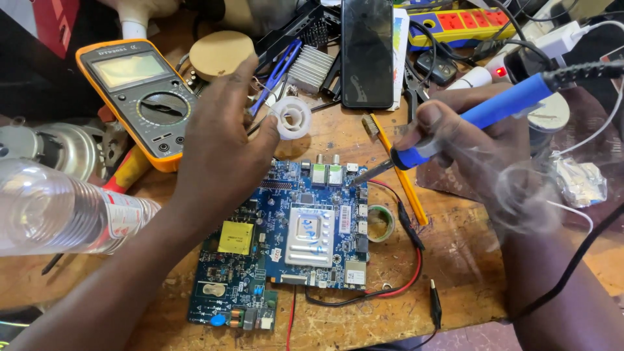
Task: Soldering components onto a motherboard and inspecting the board on a repair bench.
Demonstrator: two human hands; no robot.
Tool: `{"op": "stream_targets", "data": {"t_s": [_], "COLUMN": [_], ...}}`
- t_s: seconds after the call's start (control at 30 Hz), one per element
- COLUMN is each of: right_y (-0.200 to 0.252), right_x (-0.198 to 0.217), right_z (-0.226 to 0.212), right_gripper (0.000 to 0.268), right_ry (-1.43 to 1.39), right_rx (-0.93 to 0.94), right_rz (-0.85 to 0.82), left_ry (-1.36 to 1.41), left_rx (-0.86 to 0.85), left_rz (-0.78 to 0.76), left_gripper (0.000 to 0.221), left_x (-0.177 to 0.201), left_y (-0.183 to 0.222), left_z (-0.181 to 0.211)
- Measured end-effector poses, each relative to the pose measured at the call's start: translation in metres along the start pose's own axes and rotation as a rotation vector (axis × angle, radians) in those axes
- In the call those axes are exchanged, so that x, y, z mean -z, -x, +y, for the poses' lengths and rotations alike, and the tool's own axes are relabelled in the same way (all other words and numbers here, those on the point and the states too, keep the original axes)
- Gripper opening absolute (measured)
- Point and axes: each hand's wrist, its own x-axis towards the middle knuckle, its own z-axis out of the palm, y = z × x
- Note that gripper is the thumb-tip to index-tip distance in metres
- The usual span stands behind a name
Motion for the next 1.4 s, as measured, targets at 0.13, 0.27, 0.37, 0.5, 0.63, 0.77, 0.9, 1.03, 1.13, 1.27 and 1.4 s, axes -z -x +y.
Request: {"op": "stream_targets", "data": {"t_s": [0.13,0.27,0.37,0.5,0.63,0.77,0.9,1.03,1.13,1.27,1.4], "right_y": [-0.003,-0.006,-0.006,-0.005,-0.006,-0.002,-0.001,-0.005,-0.007,-0.006,-0.006], "right_x": [0.002,0.001,0.000,-0.003,-0.001,0.003,0.006,0.002,0.000,-0.001,-0.001], "right_z": [0.001,-0.004,-0.004,-0.009,-0.007,0.009,0.007,0.001,-0.004,-0.003,-0.001], "right_gripper": [0.038,0.039,0.037,0.036,0.037,0.032,0.038,0.040,0.040,0.038,0.038], "right_ry": [0.035,0.073,0.070,0.052,0.069,-0.024,-0.014,-0.021,0.051,0.064,0.056], "right_rx": [-0.021,-0.004,0.041,-0.034,-0.012,0.026,-0.022,-0.058,-0.035,-0.024,-0.005], "right_rz": [0.028,-0.037,-0.048,-0.027,-0.046,-0.028,0.025,-0.011,-0.027,-0.031,-0.038], "left_ry": [-0.146,-0.173,0.008,0.102,0.172,0.257,0.246,0.248,0.235,0.228,0.224], "left_rx": [-0.212,-0.464,-0.582,-0.579,-0.489,-0.415,-0.411,-0.414,-0.441,-0.432,-0.429], "left_rz": [0.147,0.166,-0.006,-0.171,-0.220,-0.253,-0.278,-0.277,-0.260,-0.276,-0.284], "left_gripper": [0.057,0.036,0.025,0.026,0.028,0.029,0.033,0.034,0.033,0.035,0.036], "left_x": [0.009,0.001,-0.017,-0.027,-0.035,-0.038,-0.038,-0.038,-0.038,-0.038,-0.037], "left_y": [-0.002,0.004,0.015,0.022,0.024,0.023,0.023,0.023,0.024,0.025,0.025], "left_z": [0.007,0.022,0.023,0.027,0.020,0.016,0.016,0.016,0.015,0.015,0.015]}}
